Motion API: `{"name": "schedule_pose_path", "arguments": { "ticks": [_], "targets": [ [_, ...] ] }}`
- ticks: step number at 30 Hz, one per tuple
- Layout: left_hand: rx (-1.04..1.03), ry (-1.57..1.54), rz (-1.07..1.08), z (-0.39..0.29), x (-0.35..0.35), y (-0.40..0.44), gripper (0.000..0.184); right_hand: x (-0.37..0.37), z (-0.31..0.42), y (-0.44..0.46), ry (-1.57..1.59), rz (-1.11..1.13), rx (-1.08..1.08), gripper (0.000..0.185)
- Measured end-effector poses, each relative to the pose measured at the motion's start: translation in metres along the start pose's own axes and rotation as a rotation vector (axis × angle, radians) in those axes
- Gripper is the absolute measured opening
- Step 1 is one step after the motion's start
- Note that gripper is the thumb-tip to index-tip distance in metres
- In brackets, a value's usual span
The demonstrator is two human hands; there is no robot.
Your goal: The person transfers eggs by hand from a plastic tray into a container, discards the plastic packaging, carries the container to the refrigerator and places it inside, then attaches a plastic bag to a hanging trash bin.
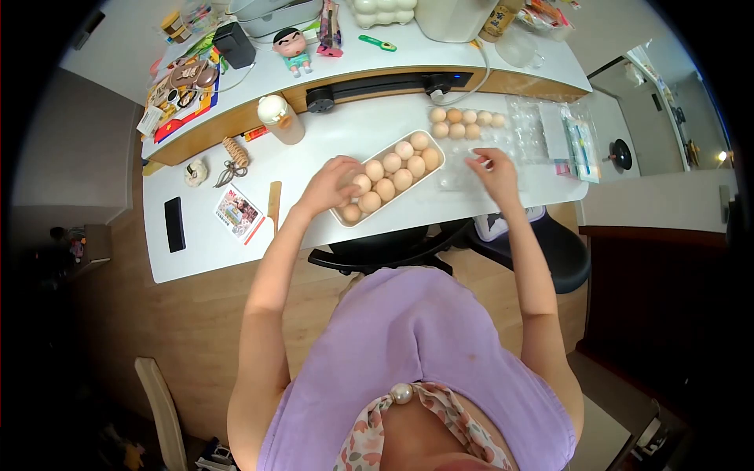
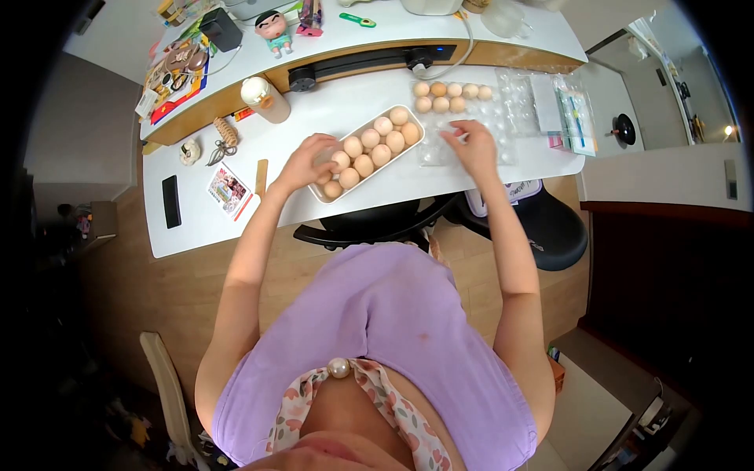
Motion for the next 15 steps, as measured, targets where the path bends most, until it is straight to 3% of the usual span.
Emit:
{"name": "schedule_pose_path", "arguments": {
  "ticks": [4,8,11,15],
  "targets": [
    [0.046,-0.034,-0.128,0.004,0.022,0.019,0.030,0.037,-0.063,0.008,-0.001,-0.036,-0.171,0.031],
    [-0.008,-0.100,-0.087,-0.030,0.028,0.079,0.027,0.050,-0.126,0.031,-0.062,-0.062,-0.184,0.038],
    [-0.206,0.015,0.008,-0.061,-0.006,0.135,0.029,0.043,-0.158,0.061,-0.087,-0.003,-0.208,0.046],
    [-0.194,0.110,0.165,-0.085,-0.082,0.202,0.037,0.014,-0.181,0.095,-0.077,0.031,-0.077,0.051]
  ]
}}
Point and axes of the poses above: each hand's wrist, its own y-axis towards the middle knuckle, its own x-axis out of the back of the hand, z = x × y, the point moved 2 cm from there along y, towards the middle knuckle
